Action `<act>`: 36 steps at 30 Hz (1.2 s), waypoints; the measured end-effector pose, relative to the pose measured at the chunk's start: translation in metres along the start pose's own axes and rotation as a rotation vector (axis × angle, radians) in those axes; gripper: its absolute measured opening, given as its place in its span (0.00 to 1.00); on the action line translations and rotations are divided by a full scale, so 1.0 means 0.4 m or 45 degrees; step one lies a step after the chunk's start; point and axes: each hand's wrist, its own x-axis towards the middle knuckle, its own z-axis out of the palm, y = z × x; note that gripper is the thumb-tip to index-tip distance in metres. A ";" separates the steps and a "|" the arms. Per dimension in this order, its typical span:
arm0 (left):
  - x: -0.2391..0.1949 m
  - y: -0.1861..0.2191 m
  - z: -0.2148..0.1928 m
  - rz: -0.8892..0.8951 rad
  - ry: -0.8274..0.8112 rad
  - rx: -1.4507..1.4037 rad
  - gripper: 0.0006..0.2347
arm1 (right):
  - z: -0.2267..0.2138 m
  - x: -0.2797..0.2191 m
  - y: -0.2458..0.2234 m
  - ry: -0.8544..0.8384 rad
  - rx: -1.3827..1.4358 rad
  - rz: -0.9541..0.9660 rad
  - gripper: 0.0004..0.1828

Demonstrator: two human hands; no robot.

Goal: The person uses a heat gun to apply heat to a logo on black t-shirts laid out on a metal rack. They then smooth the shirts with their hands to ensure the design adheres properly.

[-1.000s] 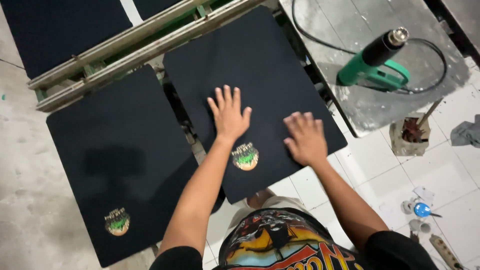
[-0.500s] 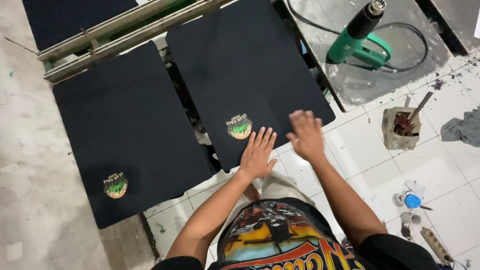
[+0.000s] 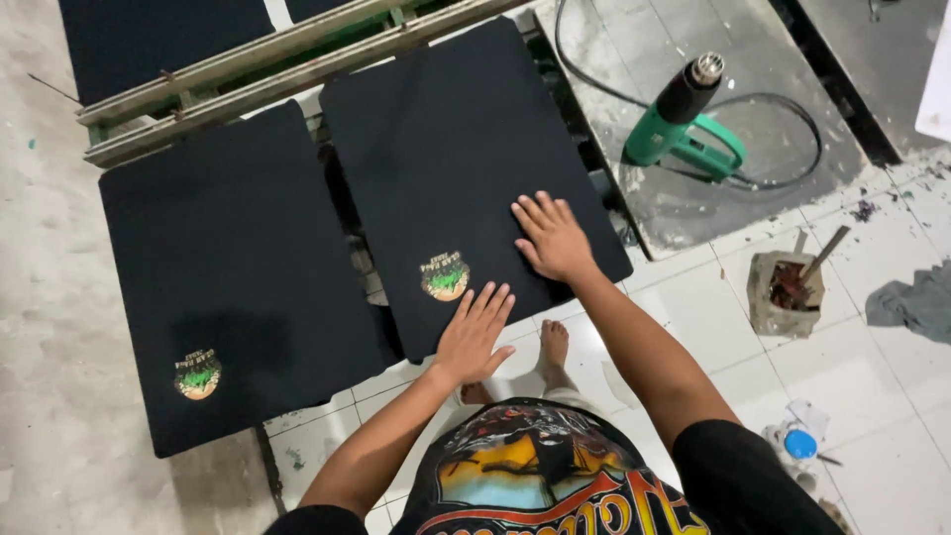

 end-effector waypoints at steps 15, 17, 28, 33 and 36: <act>0.313 -0.036 -0.029 -0.449 0.510 -0.194 0.20 | -0.020 -0.105 0.089 -0.155 0.024 -0.022 0.42; 0.398 -0.059 -0.053 -0.525 0.386 -0.233 0.27 | -0.015 -0.110 0.086 -0.154 0.021 -0.027 0.41; 0.327 -0.513 -0.090 -1.746 0.456 0.147 0.31 | -0.044 -0.101 0.068 -0.163 0.002 0.071 0.41; 0.207 -0.522 -0.076 -1.319 0.321 -0.007 0.35 | -0.030 -0.040 0.010 -0.145 0.022 0.122 0.41; 0.186 -0.496 -0.092 -1.189 0.212 -0.044 0.36 | 0.005 0.070 -0.101 -0.145 0.140 -0.018 0.42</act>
